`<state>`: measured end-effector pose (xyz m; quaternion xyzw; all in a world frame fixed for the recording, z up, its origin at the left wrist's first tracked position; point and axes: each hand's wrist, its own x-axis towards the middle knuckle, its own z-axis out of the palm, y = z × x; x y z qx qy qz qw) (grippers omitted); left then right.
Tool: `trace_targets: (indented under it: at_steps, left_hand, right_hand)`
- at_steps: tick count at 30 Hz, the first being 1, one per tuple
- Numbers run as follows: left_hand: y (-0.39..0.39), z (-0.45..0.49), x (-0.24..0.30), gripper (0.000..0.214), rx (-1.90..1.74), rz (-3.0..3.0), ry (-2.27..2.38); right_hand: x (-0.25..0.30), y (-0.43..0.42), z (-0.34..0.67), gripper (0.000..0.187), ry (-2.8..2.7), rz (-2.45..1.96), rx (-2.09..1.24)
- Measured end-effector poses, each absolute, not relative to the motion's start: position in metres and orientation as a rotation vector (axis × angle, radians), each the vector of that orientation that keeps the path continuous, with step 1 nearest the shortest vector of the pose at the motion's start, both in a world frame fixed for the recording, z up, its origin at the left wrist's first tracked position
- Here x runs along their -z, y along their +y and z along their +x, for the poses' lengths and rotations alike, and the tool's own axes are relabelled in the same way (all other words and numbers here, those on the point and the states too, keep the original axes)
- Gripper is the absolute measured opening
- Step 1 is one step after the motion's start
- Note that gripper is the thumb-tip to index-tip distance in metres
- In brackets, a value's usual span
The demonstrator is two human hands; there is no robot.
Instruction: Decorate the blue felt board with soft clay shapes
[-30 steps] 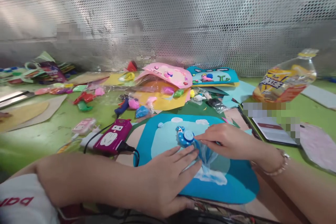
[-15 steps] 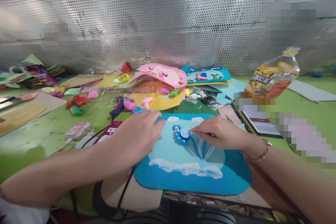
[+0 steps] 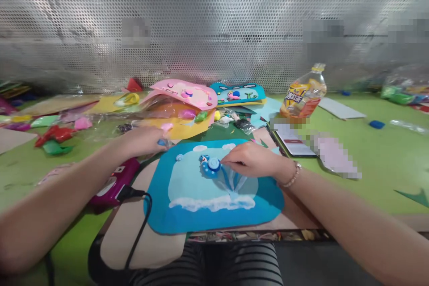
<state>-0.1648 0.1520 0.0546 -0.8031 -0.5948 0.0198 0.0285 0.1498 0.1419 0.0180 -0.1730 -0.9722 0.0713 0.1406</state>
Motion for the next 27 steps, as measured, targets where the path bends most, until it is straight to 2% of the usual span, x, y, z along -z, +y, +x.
trace_targets:
  at_steps: [5,15,24,27]
  left_hand:
    - [0.152,-0.16,-0.054,0.045,-0.137,-2.387,-1.797]
    - [0.146,-0.151,-0.046,0.02,-0.091,-2.443,-1.631]
    - [0.144,-0.15,-0.04,0.015,-0.103,-2.489,-1.676]
    - [0.142,-0.148,-0.039,0.023,-0.12,-2.469,-1.758]
  right_hand:
    - [-0.019,0.141,0.151,0.028,-2.798,-0.471,-0.192]
    - [-0.018,0.141,0.152,0.027,-2.808,-0.468,-0.222]
    - [-0.017,0.14,0.151,0.027,-2.806,-0.516,-0.306]
    - [-0.014,0.14,0.153,0.026,-2.807,-0.526,-0.375]
